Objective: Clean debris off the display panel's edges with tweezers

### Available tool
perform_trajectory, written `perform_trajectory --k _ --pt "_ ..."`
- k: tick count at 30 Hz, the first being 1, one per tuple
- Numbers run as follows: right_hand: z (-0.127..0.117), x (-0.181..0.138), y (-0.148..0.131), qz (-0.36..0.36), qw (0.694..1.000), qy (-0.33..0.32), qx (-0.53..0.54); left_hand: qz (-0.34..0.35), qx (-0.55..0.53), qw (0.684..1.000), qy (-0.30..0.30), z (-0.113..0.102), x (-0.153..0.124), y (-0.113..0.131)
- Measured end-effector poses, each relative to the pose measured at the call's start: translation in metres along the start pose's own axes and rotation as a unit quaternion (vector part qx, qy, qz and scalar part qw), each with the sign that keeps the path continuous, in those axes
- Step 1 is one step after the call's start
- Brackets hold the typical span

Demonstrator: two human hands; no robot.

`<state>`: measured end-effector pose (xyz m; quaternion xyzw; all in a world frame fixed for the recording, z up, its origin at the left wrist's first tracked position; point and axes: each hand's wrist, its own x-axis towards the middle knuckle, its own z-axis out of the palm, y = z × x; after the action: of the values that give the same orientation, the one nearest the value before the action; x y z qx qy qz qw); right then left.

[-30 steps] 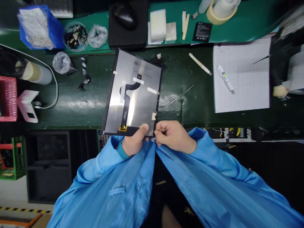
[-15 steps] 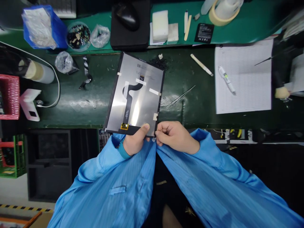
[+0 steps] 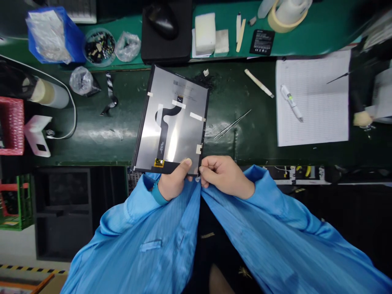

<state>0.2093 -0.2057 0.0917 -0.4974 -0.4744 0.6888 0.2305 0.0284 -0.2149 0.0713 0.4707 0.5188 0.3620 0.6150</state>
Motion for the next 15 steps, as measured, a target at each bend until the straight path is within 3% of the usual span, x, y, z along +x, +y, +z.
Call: perform_trajectory --k 4,11,15 --pt "-0.003 0.001 -0.002 0.019 1.000 -0.020 0.015 0.001 -0.006 1.000 0.007 0.001 -0.001 -0.001" --pt "0.007 0.000 0.009 -0.003 0.998 0.049 -0.029 -0.012 0.016 1.000 0.017 0.001 -0.003 -0.005" --pt "0.007 0.000 0.010 -0.003 0.998 0.051 -0.034 -0.003 -0.005 1.000 0.019 0.001 -0.003 -0.005"
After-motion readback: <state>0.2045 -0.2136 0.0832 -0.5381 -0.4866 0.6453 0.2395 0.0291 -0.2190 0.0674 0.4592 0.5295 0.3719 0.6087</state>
